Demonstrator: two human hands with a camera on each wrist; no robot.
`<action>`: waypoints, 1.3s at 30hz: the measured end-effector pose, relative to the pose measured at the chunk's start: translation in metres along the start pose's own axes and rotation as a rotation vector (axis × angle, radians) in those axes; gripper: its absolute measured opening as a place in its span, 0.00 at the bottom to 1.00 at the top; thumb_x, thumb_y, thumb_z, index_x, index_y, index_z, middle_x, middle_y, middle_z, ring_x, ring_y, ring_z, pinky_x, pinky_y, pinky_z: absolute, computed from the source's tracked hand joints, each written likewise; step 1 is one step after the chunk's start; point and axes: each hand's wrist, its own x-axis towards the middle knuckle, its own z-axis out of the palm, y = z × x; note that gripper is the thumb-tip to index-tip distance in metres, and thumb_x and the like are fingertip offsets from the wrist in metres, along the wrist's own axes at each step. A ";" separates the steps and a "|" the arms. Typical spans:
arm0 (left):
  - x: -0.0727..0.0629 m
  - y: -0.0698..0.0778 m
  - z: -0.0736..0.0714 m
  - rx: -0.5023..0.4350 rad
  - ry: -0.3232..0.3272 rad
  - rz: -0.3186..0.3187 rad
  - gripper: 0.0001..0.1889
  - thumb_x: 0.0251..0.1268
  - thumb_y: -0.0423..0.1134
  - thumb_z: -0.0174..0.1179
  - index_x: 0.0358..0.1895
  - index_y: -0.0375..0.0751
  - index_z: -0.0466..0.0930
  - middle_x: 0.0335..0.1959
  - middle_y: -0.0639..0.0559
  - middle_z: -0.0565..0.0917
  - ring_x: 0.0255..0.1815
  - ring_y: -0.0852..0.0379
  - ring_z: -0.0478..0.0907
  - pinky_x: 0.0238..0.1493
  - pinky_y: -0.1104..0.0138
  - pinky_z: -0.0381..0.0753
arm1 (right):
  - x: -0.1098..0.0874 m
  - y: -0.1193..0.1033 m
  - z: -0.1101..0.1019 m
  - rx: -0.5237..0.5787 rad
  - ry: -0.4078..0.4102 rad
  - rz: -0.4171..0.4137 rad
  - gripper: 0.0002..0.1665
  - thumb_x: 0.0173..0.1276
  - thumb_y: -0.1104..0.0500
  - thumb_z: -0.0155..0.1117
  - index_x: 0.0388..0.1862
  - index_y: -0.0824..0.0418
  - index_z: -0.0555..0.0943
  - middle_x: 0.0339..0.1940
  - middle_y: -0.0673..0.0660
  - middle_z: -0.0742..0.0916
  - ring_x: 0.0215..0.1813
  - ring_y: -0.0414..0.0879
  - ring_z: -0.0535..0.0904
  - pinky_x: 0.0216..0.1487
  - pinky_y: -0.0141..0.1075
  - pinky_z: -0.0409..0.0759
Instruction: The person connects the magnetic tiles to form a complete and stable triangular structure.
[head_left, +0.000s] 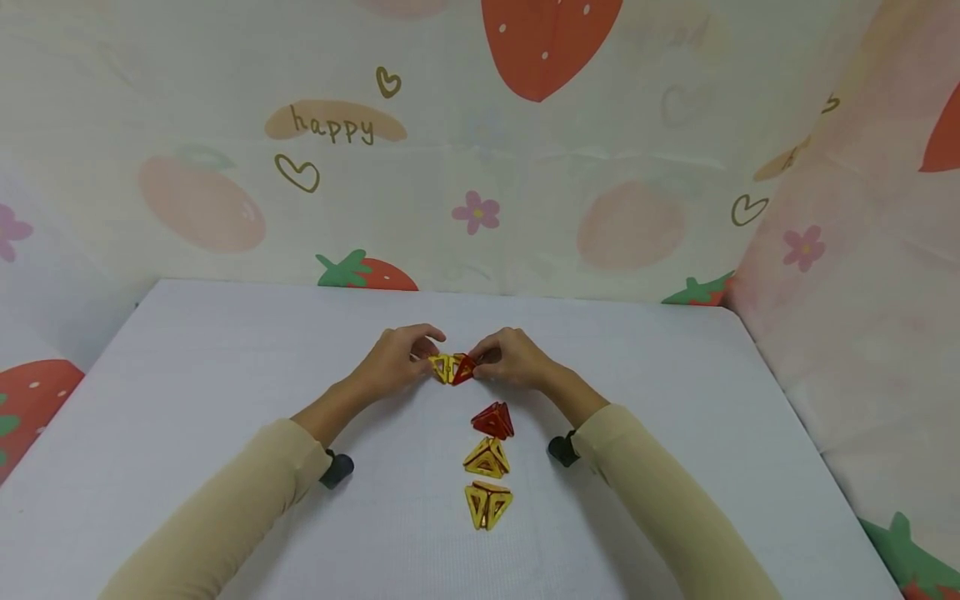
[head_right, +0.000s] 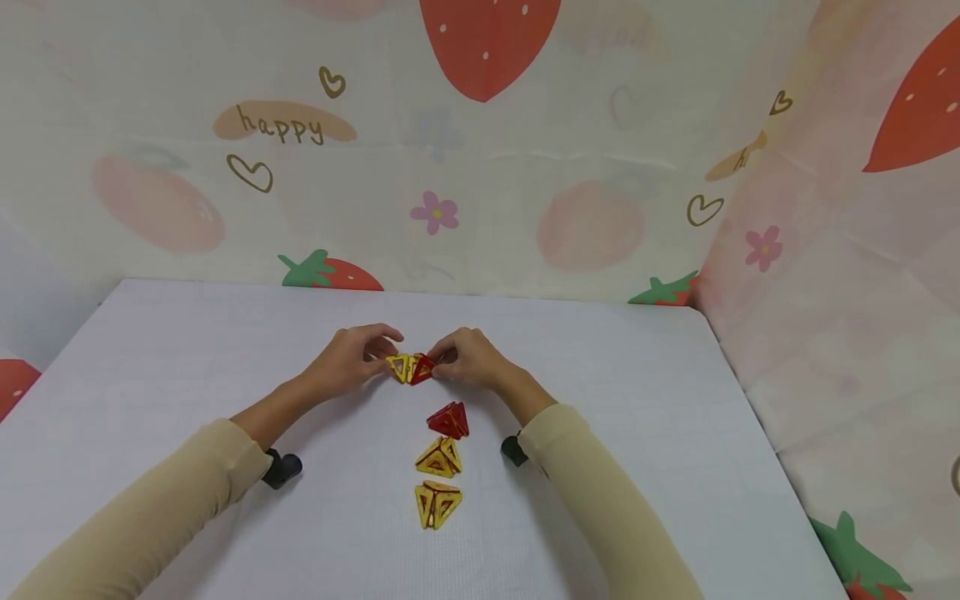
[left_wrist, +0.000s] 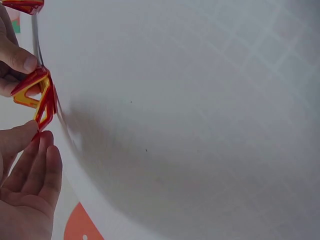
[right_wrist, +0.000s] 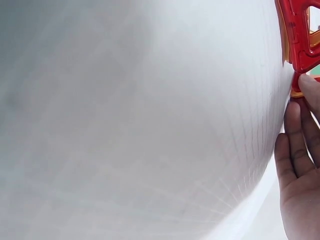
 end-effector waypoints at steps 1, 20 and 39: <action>0.000 0.000 0.000 -0.001 0.001 0.005 0.19 0.62 0.23 0.63 0.57 0.33 0.78 0.44 0.42 0.86 0.48 0.48 0.82 0.54 0.55 0.81 | 0.000 0.000 0.000 -0.001 0.001 -0.002 0.14 0.66 0.64 0.70 0.51 0.63 0.87 0.48 0.55 0.88 0.49 0.45 0.81 0.55 0.37 0.80; 0.006 0.004 0.009 -0.102 -0.003 0.043 0.17 0.65 0.25 0.63 0.57 0.31 0.77 0.48 0.37 0.84 0.49 0.45 0.83 0.53 0.56 0.82 | 0.001 -0.001 -0.001 -0.002 -0.014 -0.012 0.14 0.65 0.64 0.70 0.50 0.63 0.87 0.47 0.55 0.88 0.46 0.44 0.81 0.52 0.35 0.80; 0.008 0.003 0.018 -0.093 0.015 0.030 0.17 0.65 0.28 0.64 0.56 0.31 0.78 0.45 0.41 0.84 0.48 0.47 0.83 0.52 0.58 0.82 | 0.000 -0.002 -0.002 0.002 -0.006 -0.024 0.13 0.64 0.65 0.71 0.48 0.64 0.87 0.43 0.55 0.89 0.41 0.43 0.81 0.47 0.34 0.81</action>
